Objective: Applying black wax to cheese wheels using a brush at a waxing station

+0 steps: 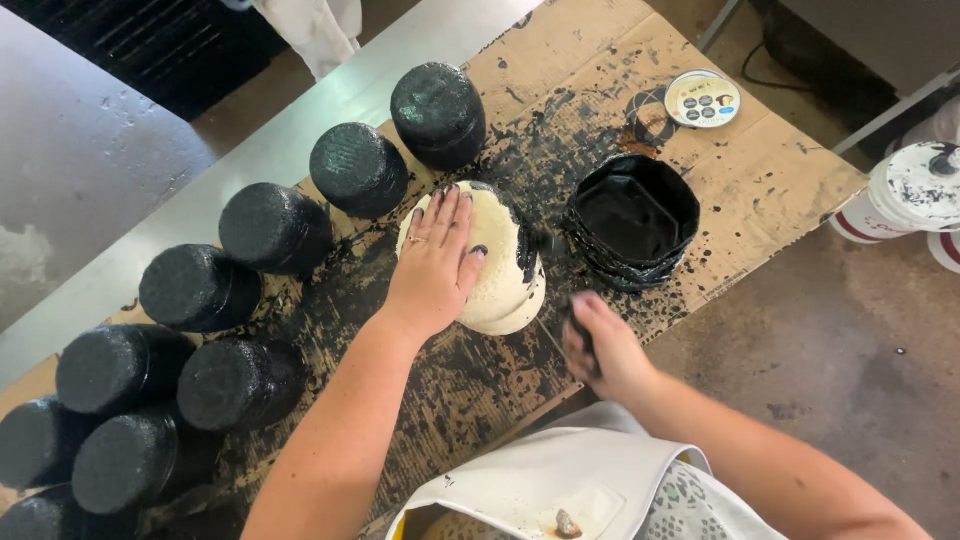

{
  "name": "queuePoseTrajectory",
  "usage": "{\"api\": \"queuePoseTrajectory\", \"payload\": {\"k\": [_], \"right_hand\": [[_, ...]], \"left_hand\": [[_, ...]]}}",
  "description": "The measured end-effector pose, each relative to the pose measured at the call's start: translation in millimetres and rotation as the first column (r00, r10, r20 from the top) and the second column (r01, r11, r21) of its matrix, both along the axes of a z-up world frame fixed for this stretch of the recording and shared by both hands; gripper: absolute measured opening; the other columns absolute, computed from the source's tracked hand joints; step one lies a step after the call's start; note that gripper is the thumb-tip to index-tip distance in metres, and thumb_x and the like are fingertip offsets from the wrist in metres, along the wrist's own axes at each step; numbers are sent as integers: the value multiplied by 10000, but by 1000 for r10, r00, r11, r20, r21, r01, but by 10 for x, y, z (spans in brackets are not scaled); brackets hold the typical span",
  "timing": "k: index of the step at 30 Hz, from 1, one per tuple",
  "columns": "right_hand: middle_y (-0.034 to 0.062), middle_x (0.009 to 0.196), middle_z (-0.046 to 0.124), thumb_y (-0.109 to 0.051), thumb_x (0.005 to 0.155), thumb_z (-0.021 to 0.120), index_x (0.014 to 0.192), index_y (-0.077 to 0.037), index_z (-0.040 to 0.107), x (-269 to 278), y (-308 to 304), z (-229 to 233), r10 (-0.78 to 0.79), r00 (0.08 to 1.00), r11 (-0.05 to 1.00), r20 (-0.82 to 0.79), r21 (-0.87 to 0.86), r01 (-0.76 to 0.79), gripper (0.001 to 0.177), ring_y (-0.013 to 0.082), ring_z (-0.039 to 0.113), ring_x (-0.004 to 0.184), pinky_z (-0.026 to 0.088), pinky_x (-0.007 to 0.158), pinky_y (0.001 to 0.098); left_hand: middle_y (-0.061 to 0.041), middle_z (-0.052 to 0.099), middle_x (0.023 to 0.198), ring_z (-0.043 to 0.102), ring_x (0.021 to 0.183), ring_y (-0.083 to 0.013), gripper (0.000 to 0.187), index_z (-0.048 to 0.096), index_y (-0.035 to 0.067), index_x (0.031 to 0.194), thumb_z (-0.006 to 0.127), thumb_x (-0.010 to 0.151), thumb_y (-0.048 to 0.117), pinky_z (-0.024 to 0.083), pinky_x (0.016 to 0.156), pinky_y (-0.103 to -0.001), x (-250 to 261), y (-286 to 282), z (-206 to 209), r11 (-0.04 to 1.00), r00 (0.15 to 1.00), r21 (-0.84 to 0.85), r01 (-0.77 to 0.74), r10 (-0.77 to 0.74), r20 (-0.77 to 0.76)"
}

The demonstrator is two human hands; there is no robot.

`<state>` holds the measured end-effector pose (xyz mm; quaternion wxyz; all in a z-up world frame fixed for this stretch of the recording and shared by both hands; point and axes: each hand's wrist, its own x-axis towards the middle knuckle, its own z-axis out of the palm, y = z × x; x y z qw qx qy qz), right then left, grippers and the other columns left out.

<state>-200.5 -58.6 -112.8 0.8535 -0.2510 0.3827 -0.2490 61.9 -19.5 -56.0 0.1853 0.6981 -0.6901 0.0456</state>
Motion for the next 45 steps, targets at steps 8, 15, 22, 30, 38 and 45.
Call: {"api": "queuePoseTrajectory", "payload": {"k": [8,15,22,30,38,45], "right_hand": [[-10,533,320,-298,1065,472,1135,-180,539,-124,196,-144,44,999,997,0,69,-44,153,104,292,294,255,252,246],[-15,541,349,-286,1054,504,1146,-178,532,103,-115,-427,5,995,999,97,48,-10,144,91,310,287,276,233,247],[-20,546,311,-335,1066,484,1066,-229,521,-23,147,-283,43,999,997,-1,58,-42,112,106,288,305,265,259,241],[-15,545,365,-301,1074,463,1112,-185,524,201,-159,-166,29,995,998,-90,-47,-34,137,105,339,309,299,250,222],[16,534,369,-242,1073,470,1118,-93,543,-149,280,-195,94,985,990,-146,-93,-109,172,141,359,265,299,228,260],[82,505,393,-237,1092,437,1094,-104,507,297,-179,-187,-70,989,915,-127,-403,13,150,196,387,265,320,235,266]], "left_hand": [[-146,195,1703,140,1573,-315,682,244,99,1627,403,1050,427,44,1267,-477,38,44,317,979,962,190,74,-20,-271],[-66,206,1711,126,1581,-281,905,323,147,1608,655,878,565,36,1280,-449,241,64,354,941,943,254,225,-145,-299],[-75,198,1716,187,1568,-295,1118,227,160,1644,588,800,797,171,1265,-447,239,109,337,934,969,285,216,-240,52],[-161,123,1711,83,1574,-329,962,151,97,1638,524,936,637,88,1260,-478,-232,128,576,898,1000,439,14,-2,-28],[-285,124,1681,80,1555,-456,965,138,2,1635,530,981,596,58,1241,-536,-297,115,379,942,991,323,-90,116,-62],[-221,110,1707,76,1570,-396,764,151,56,1649,362,1064,501,66,1248,-497,-186,94,281,953,989,294,-77,110,-98]]}}
